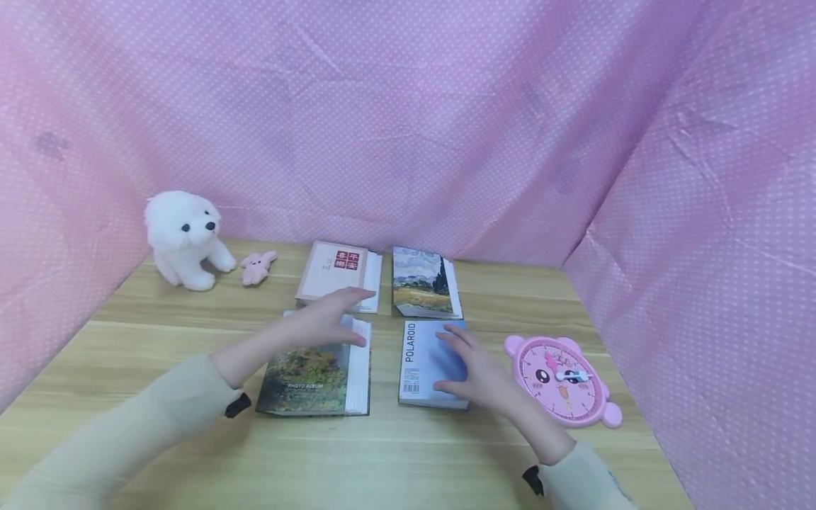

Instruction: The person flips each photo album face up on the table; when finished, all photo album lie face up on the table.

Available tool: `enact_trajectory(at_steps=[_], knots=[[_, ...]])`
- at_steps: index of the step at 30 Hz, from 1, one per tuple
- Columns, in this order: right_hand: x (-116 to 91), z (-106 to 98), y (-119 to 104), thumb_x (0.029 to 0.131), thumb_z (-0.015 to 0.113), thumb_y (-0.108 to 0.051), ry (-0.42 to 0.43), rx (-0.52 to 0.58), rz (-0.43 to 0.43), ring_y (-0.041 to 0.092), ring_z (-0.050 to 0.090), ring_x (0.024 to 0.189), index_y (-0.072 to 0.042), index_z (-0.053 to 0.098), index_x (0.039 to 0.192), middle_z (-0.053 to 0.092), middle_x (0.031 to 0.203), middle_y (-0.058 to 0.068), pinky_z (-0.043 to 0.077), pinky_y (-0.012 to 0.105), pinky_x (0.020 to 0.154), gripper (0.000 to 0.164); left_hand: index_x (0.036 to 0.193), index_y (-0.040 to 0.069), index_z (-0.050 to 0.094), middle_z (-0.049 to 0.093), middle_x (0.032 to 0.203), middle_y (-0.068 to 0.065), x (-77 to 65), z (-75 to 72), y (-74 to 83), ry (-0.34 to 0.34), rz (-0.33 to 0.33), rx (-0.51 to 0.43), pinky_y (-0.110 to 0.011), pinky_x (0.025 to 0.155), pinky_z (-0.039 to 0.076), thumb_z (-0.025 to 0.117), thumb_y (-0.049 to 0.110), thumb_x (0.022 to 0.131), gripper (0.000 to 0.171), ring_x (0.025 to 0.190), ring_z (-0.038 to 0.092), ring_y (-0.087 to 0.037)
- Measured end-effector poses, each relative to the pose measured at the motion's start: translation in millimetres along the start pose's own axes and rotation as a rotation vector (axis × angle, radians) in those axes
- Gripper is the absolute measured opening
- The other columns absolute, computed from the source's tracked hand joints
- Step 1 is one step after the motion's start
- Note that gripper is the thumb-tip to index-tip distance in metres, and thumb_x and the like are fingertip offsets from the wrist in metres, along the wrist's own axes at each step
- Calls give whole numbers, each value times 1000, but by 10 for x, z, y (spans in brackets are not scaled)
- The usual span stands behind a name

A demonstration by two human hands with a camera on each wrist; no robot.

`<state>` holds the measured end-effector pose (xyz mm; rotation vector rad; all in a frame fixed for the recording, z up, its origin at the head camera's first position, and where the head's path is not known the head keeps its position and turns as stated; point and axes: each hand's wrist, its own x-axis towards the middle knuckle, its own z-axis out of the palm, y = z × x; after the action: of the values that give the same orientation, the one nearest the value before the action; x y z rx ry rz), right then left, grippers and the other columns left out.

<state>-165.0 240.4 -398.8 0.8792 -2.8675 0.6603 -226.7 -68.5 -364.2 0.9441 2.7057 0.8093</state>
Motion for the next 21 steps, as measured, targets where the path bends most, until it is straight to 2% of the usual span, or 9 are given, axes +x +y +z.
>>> enact_trajectory(at_steps=[6,9,13,15,21], knots=[[-114,16,192,69,83,-39,-67,32,121,43,33,134,-8,43,141,30,151,18,33,59,104,88,147,5,31,35,149,-15,297,229,84,-41,37,-30,-43,114,27,79,35,74,92,139,30,-31],[-153,22,260,70,80,-45,-100,38,144,44,30,135,-7,40,143,27,152,19,34,60,103,91,147,3,29,31,151,-17,444,355,107,-85,55,-23,-43,114,26,80,33,74,93,139,28,-31],[-197,27,326,69,78,-53,-127,24,130,44,31,134,-6,39,143,26,151,22,36,59,102,96,147,4,30,30,152,-15,601,490,142,-163,61,39,-42,116,23,80,33,75,93,141,25,-31],[-215,31,348,68,78,-54,-143,31,126,45,30,135,-4,37,144,26,151,24,35,60,103,100,146,5,31,32,151,-13,667,537,158,-191,63,70,-40,115,24,80,34,74,92,140,27,-29],[-249,58,383,65,80,-54,-229,153,220,41,22,140,-12,23,151,20,155,19,26,57,109,111,146,5,33,35,150,-9,829,658,153,-261,91,132,-34,116,24,79,32,76,88,140,29,-24]])
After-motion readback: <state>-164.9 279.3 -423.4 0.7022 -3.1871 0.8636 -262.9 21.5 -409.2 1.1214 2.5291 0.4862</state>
